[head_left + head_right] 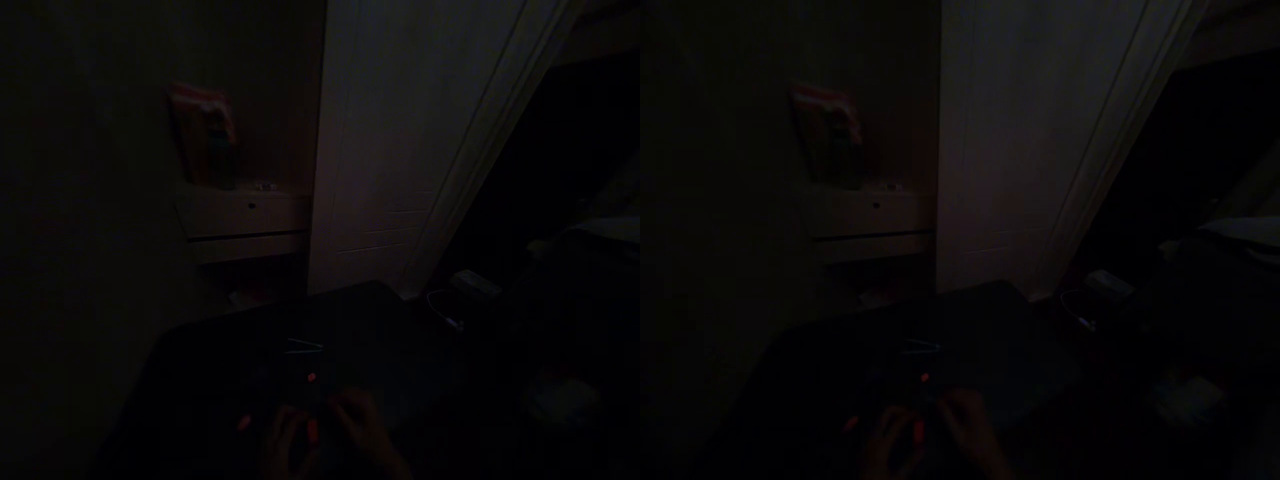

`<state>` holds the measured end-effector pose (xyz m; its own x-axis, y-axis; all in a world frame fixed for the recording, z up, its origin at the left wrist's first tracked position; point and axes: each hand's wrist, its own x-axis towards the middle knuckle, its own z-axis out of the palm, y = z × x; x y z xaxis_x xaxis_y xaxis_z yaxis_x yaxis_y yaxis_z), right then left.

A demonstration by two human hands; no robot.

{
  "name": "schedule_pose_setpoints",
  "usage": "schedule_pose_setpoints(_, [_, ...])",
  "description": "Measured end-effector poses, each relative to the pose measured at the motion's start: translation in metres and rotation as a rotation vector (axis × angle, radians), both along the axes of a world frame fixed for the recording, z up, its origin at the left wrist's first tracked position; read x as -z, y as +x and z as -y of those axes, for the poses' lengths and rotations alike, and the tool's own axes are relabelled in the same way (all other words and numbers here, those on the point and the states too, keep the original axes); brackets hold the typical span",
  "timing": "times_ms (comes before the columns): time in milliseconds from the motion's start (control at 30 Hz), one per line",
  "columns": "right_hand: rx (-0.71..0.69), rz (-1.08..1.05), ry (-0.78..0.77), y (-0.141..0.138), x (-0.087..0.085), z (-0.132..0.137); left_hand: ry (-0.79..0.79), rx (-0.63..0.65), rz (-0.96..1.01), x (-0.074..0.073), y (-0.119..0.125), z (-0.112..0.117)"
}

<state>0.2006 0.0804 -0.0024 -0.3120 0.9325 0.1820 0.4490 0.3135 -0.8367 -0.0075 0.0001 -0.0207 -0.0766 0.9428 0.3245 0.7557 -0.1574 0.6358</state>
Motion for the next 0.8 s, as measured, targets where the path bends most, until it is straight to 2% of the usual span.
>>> schedule_pose_setpoints(100, [-0.037, -0.032, -0.007, -0.004, -0.015, 0.001, 0.002, -0.009, 0.033, -0.016, -0.002, 0.002])
schedule_pose_setpoints(200, [-0.049, -0.014, 0.025, -0.005, -0.02, 0.002, 0.018, 0.025, 0.033, -0.021, -0.001, 0.0])
schedule_pose_setpoints(433, [-0.021, -0.044, 0.002, -0.003, -0.006, 0.002, 0.263, -0.058, -0.025, -0.008, 0.008, -0.002])
schedule_pose_setpoints(600, [0.014, -0.08, -0.071, 0.005, 0.002, 0.018, 0.294, -0.116, -0.095, -0.006, 0.013, 0.002])
schedule_pose_setpoints(733, [-0.159, -0.014, -0.151, 0.013, 0.003, 0.027, 0.297, -0.049, -0.133, -0.004, 0.011, 0.004])
schedule_pose_setpoints(800, [-0.189, 0.042, -0.143, 0.011, 0.002, 0.026, 0.276, -0.044, -0.124, -0.003, 0.009, 0.005])
